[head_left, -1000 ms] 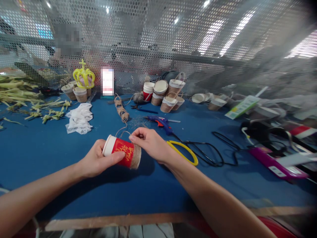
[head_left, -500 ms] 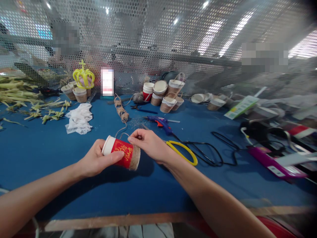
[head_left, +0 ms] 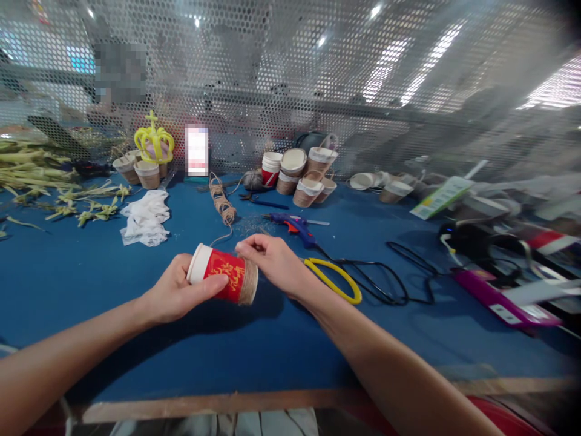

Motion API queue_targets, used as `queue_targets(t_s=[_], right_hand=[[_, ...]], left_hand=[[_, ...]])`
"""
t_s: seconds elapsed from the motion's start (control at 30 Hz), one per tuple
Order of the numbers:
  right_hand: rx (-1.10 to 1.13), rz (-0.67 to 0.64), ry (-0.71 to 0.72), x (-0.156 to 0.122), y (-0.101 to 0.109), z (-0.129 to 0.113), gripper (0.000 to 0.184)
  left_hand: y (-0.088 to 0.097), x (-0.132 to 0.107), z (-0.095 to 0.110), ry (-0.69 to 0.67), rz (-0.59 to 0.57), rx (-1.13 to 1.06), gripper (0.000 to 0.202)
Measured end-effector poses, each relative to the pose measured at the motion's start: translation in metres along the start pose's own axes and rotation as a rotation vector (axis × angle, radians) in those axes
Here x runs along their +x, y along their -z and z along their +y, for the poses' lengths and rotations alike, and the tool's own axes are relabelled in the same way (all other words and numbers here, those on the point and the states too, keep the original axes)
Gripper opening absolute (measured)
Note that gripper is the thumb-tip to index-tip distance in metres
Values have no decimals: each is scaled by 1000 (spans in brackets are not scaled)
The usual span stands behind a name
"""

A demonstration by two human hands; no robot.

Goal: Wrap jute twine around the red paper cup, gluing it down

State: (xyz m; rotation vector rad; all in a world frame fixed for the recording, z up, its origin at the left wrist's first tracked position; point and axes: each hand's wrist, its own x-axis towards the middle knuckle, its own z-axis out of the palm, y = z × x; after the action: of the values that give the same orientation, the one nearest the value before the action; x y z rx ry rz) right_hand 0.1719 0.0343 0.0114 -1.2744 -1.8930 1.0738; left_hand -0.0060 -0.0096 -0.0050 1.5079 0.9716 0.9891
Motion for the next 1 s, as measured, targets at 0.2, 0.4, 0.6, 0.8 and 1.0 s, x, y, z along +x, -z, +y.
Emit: queue_targets(t_s=[0.2, 0.4, 0.6, 0.8, 1.0], right_hand=[[73, 45, 2, -4, 16, -10, 30], [137, -143, -81, -10, 17, -18, 24], [-169, -14, 155, -20, 8, -17, 19], [-278, 51, 309, -26, -1, -2, 20], [-247, 123, 418, -27, 3, 2, 20]], left_hand=[[2, 4, 0, -165, 73, 118, 15], [5, 8, -3, -151, 26, 109, 17], [7, 19, -2, 246, 2, -524, 29], [2, 21, -4, 307, 98, -512, 21], [-1, 15, -9, 216, 91, -278, 23]])
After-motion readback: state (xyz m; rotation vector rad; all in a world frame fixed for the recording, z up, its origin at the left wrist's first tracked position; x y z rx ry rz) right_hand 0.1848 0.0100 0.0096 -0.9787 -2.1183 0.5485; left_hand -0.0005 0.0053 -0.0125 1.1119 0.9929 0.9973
